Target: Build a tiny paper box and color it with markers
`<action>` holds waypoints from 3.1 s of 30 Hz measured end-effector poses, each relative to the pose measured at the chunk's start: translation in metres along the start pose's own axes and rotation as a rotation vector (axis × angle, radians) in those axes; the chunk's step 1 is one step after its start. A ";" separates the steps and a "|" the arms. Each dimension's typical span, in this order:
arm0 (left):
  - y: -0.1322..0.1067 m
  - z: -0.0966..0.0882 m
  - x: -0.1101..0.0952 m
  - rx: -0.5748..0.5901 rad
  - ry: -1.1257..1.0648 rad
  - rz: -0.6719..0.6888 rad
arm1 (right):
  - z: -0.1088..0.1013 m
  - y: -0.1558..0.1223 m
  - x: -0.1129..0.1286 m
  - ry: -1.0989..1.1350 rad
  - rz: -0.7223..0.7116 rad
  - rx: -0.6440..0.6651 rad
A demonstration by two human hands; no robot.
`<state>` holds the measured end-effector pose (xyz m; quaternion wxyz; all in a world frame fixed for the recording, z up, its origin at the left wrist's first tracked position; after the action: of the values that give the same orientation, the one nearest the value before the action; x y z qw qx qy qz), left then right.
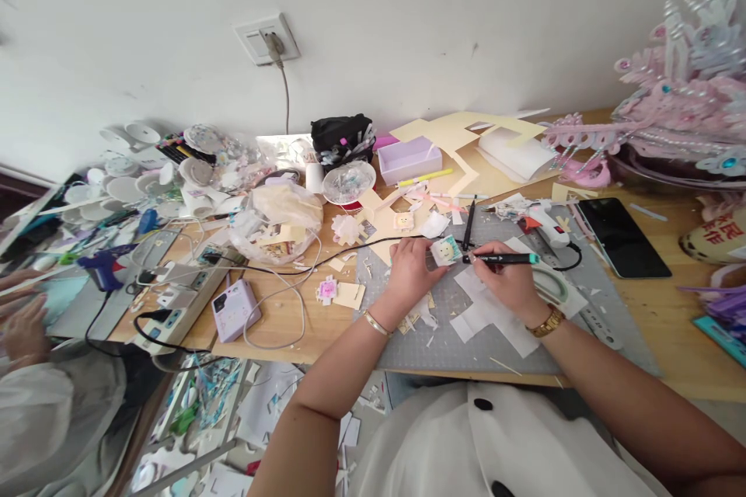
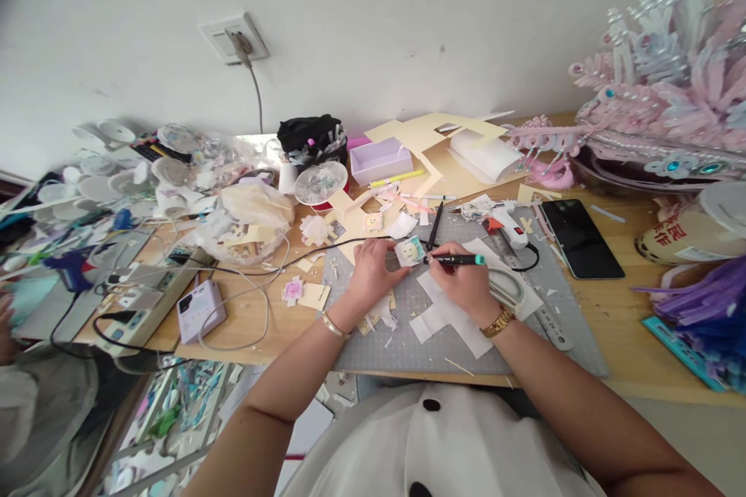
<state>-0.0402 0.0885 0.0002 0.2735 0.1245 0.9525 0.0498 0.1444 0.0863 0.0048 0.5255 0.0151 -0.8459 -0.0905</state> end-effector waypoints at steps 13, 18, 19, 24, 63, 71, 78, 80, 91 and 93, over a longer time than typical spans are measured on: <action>0.001 0.001 0.000 0.006 -0.010 0.002 | -0.013 0.002 -0.005 0.001 0.042 -0.119; 0.000 0.001 0.000 0.006 -0.008 -0.004 | 0.003 0.002 -0.003 0.061 0.014 0.044; 0.000 0.000 0.000 0.003 -0.008 -0.002 | 0.001 0.002 -0.003 0.040 0.017 0.019; 0.001 0.002 0.001 0.005 -0.013 0.004 | -0.011 0.003 -0.006 0.034 0.021 -0.106; -0.007 -0.004 0.005 -0.209 -0.532 -0.002 | 0.015 -0.002 -0.021 0.620 0.246 0.048; -0.005 0.041 -0.002 0.215 -1.254 -0.231 | 0.005 0.006 -0.008 0.494 0.107 0.108; -0.015 0.052 -0.009 0.412 -1.505 -0.425 | -0.003 0.006 0.014 0.263 -0.078 0.137; -0.018 0.055 -0.014 0.473 -1.551 -0.433 | -0.003 0.006 0.014 0.247 -0.074 0.120; -0.021 0.066 -0.020 0.515 -1.763 -0.560 | -0.023 0.007 0.008 0.339 -0.018 -0.088; -0.021 0.067 -0.018 0.507 -1.751 -0.593 | -0.032 0.007 0.006 0.301 0.019 -0.148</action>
<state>0.0061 0.0655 -0.0509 0.8547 -0.0733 0.3854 -0.3400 0.1702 0.0879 0.0249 0.6466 -0.0182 -0.7488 -0.1445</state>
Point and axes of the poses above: each hand's wrist, its own y-axis towards the middle knuckle, its own z-axis out of the palm, x = y × z, the point moved 10 cm from there along y, towards the middle knuckle, and after that the axes turned 5 degrees about z, right-handed, at the moved point
